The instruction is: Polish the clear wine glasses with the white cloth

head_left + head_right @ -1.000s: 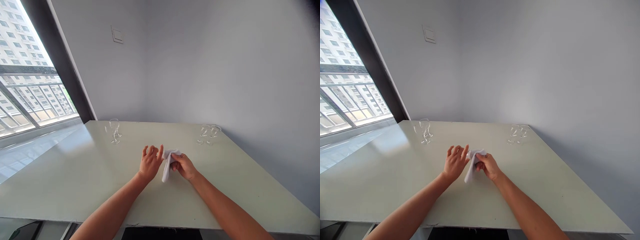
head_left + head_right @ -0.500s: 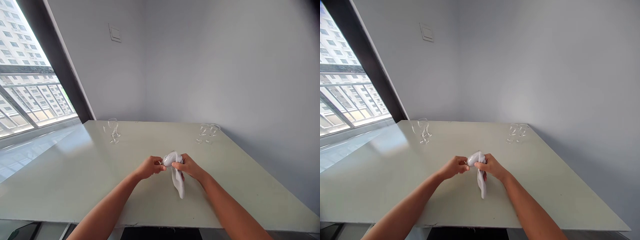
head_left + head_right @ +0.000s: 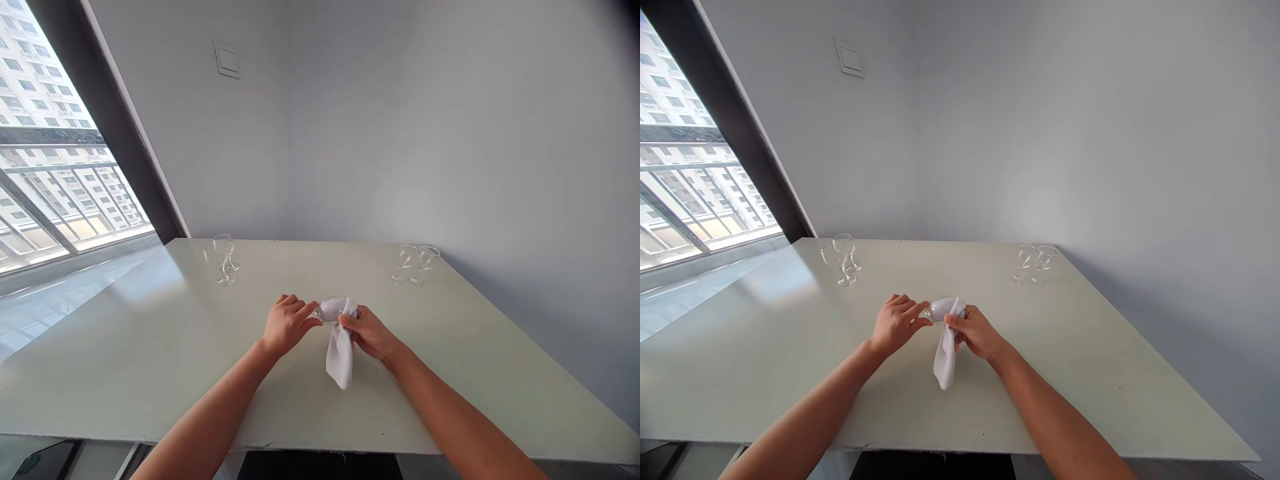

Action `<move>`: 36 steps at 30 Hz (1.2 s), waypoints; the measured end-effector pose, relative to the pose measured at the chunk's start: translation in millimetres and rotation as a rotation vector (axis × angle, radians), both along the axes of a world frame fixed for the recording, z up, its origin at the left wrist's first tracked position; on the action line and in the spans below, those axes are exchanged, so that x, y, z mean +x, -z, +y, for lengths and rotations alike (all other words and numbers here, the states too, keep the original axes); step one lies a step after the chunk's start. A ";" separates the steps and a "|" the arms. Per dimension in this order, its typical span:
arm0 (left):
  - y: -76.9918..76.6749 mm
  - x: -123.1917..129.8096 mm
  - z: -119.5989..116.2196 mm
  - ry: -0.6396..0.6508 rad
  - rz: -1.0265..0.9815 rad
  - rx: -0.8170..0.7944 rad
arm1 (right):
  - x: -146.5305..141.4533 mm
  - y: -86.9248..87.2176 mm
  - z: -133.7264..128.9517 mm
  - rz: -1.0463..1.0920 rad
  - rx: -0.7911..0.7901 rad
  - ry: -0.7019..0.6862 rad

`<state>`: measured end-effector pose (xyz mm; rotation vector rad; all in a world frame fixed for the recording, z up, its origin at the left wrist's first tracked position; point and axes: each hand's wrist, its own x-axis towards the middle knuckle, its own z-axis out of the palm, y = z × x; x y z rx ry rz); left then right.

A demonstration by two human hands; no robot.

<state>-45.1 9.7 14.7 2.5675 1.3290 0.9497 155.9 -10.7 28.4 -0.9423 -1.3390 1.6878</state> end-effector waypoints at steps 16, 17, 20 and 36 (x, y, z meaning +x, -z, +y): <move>-11.9 -10.1 9.3 0.130 -0.344 -1.008 | 38.8 -6.2 14.0 -0.528 0.534 0.036; -9.9 -11.5 11.3 -0.001 -0.298 -0.908 | 40.2 -2.2 18.4 -0.629 0.629 0.155; -2.5 -12.6 15.4 -0.334 -0.133 -0.594 | 32.3 7.0 22.0 -0.924 0.902 0.393; 11.4 17.1 -8.2 0.005 0.173 0.134 | 20.5 25.9 34.0 -0.042 -0.008 0.299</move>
